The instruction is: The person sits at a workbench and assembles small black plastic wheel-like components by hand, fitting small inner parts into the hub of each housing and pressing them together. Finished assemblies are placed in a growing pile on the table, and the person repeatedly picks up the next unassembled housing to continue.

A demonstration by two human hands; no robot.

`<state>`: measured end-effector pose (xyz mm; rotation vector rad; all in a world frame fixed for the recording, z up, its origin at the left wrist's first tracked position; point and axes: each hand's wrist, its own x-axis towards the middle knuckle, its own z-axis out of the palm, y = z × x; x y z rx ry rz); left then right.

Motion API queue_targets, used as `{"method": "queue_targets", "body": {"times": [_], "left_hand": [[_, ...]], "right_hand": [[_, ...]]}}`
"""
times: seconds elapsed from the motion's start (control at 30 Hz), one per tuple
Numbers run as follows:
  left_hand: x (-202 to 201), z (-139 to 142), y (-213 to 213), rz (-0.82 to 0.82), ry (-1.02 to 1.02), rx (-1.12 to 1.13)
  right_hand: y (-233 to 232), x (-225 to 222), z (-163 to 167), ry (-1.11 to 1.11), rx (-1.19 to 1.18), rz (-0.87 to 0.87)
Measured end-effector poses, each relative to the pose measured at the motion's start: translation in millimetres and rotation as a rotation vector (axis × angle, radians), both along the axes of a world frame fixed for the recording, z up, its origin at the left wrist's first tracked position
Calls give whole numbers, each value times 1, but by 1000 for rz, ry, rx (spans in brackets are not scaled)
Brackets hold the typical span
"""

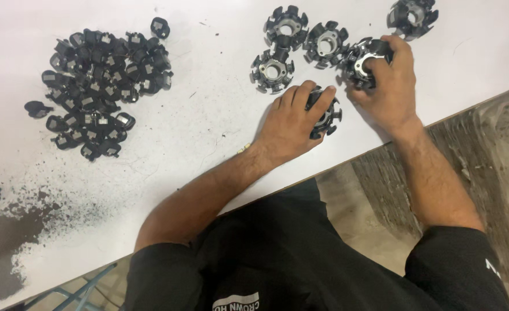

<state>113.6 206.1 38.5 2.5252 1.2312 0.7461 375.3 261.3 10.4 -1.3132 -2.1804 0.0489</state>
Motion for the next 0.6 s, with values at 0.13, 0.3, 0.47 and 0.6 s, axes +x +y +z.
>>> {"method": "queue_targets", "body": {"times": [0.13, 0.3, 0.47, 0.6], "left_hand": [[-5, 11, -4, -6, -1, -27], [-4, 15, -2, -1, 8, -41], [-9, 10, -10, -11, -3, -66], [3, 2, -4, -126, 14, -57]], "right_hand": [[-3, 1, 6, 50, 26, 20], [28, 26, 25, 145, 179, -81], [60, 40, 33, 18, 53, -160], [59, 44, 28, -62, 135, -122]]}}
